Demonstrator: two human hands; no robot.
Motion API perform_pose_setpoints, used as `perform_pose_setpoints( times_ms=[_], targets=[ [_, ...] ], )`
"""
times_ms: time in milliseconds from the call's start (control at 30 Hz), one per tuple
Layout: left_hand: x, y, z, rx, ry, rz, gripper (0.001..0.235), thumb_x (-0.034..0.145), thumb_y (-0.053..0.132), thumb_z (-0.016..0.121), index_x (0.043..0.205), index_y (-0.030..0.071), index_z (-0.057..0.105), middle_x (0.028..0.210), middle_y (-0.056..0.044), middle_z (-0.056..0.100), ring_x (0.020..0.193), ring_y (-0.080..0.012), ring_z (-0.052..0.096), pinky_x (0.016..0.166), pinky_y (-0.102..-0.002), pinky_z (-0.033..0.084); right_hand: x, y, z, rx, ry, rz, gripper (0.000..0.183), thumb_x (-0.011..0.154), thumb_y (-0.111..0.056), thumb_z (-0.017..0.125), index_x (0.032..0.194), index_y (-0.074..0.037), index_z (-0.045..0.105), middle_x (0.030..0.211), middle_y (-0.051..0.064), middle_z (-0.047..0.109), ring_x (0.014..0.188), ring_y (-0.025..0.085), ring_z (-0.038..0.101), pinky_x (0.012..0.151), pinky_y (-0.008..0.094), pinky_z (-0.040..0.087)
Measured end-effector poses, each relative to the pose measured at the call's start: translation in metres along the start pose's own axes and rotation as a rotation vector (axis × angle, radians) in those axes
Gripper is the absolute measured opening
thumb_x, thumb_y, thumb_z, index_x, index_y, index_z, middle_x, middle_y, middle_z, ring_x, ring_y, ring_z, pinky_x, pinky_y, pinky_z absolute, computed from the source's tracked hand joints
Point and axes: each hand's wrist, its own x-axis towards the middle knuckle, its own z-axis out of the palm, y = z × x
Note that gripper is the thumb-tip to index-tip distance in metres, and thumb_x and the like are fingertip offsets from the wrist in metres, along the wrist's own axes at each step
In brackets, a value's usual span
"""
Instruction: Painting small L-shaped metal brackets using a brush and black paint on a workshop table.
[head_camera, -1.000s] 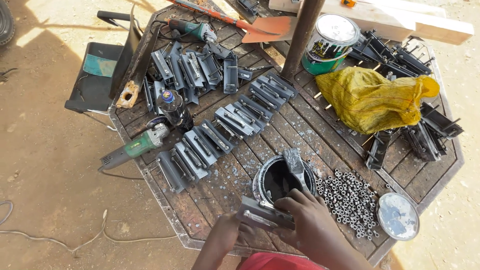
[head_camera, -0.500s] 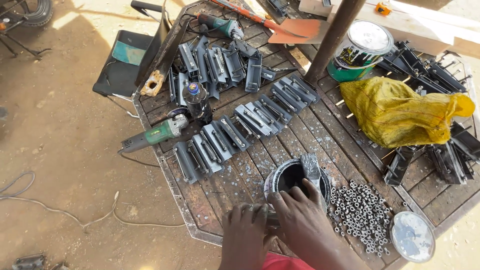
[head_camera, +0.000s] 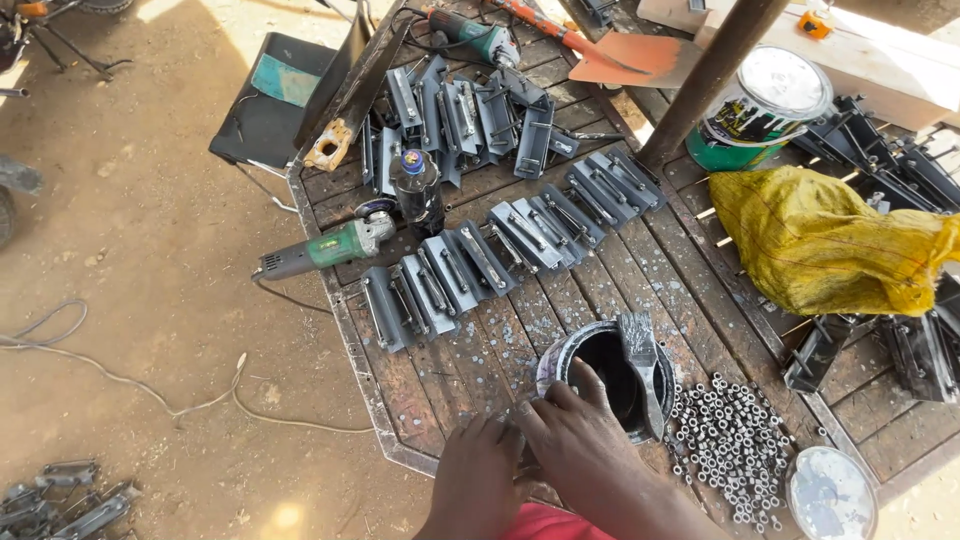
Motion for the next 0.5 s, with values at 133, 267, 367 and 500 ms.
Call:
perform_pose_setpoints(
  times_ms=[133, 267, 367, 500],
  targets=[
    [0.0, 0.003, -0.015, -0.161, -0.07, -0.07, 0.045, 0.076, 0.036, 0.09, 0.104, 0.011, 0.066, 0.103, -0.008, 0.066, 0.098, -0.0322, 0.061, 0.077, -0.047, 0.051, 0.001, 0.002, 0.011, 0.012, -0.027, -0.041, 0.064, 0.07, -0.049, 0.093, 0.111, -0.012, 0.06, 0.091, 0.005, 0.07, 0.103, 0.032, 0.057, 0.115, 0.067, 0.018],
    [0.0, -0.003, -0.018, -0.205, -0.215, -0.316, 0.052, 0.079, 0.045, 0.088, 0.116, 0.018, 0.063, 0.111, -0.001, 0.063, 0.103, -0.0211, 0.061, 0.087, -0.039, 0.055, 0.001, 0.005, 0.016, 0.044, -0.011, 0.052, 0.057, 0.081, -0.041, 0.077, 0.13, -0.019, 0.058, 0.122, 0.004, 0.06, 0.12, 0.033, 0.048, 0.115, 0.07, 0.013],
    [-0.001, -0.019, -0.018, -0.191, -0.34, -0.608, 0.055, 0.085, 0.049, 0.082, 0.125, 0.018, 0.06, 0.117, 0.003, 0.063, 0.108, -0.0136, 0.063, 0.095, -0.03, 0.059, 0.0, 0.012, 0.003, 0.059, -0.046, 0.19, 0.072, 0.078, -0.052, 0.081, 0.138, -0.024, 0.052, 0.141, 0.003, 0.054, 0.132, 0.031, 0.043, 0.117, 0.071, 0.011],
    [-0.01, -0.066, 0.009, -0.225, -0.192, -0.965, 0.036, 0.087, 0.048, 0.077, 0.107, 0.019, 0.068, 0.103, 0.005, 0.069, 0.078, -0.0068, 0.07, 0.061, -0.018, 0.062, -0.011, 0.026, -0.001, 0.008, 0.024, 0.368, 0.067, 0.077, -0.054, 0.081, 0.134, -0.031, 0.056, 0.126, -0.003, 0.063, 0.122, 0.025, 0.053, 0.118, 0.06, 0.02]
  ],
)
